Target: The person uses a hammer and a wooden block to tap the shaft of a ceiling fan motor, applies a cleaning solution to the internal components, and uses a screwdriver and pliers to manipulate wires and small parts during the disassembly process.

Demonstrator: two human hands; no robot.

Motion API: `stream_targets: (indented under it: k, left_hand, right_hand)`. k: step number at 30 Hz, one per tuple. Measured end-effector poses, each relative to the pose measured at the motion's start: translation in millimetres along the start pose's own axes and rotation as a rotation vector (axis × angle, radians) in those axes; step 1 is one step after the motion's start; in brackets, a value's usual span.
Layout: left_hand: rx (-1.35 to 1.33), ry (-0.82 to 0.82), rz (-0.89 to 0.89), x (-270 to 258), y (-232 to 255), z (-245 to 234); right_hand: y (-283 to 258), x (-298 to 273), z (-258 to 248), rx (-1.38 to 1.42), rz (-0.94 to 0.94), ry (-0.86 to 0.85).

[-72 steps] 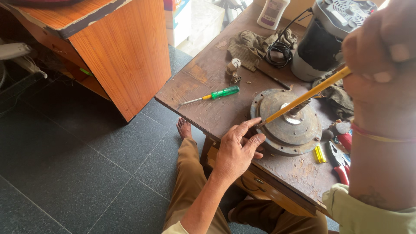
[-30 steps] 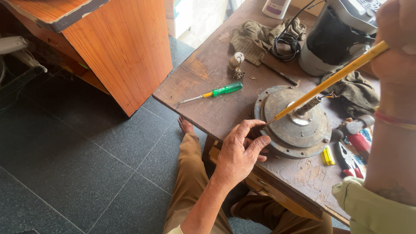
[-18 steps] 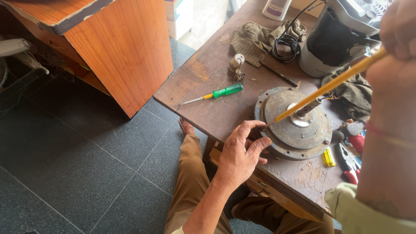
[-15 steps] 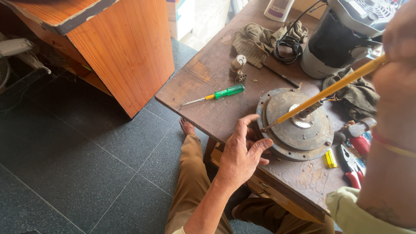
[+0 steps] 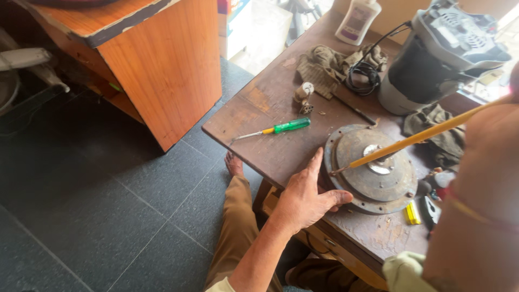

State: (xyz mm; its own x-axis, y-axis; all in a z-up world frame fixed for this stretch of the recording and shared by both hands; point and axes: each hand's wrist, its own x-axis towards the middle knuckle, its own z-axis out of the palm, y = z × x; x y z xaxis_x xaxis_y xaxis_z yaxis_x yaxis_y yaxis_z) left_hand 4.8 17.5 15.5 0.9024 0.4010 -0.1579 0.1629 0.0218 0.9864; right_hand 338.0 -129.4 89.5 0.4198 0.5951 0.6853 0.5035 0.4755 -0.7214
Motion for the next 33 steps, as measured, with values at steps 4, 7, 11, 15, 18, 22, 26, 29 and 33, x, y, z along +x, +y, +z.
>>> stream_targets:
  k: [4, 7, 11, 15, 18, 22, 26, 29, 33]
  left_hand:
    - [0.155, 0.026, 0.11, 8, -11, 1]
    - [0.228, 0.039, 0.129, 13, -19, 3]
    - [0.231, 0.064, 0.114, 12, -23, 8]
    - [0.217, 0.078, 0.114, 12, -20, 8]
    - [0.199, 0.061, 0.071, 11, -15, 8]
    - [0.198, 0.079, 0.103, 9, -15, 7]
    - [0.192, 0.081, 0.076, 10, -17, 8]
    - [0.173, 0.103, 0.126, 10, -19, 9]
    - [0.183, 0.105, 0.13, 10, -18, 10]
  right_hand:
    - [-8, 24, -14, -0.004, 0.011, -0.038]
    - [-8, 56, -10, 0.126, 0.028, -0.165]
    - [2, 68, -10, 0.14, 0.026, -0.185]
    - [10, 34, -22, 0.015, 0.039, -0.062]
    - [8, 33, -35, -0.031, 0.068, -0.045]
    - [8, 57, -31, 0.278, 0.106, -0.298]
    - [8, 48, -27, 0.154, 0.06, -0.184]
    - [5, 17, -27, 0.013, 0.055, -0.061]
    - [0, 17, -33, 0.028, 0.052, -0.066]
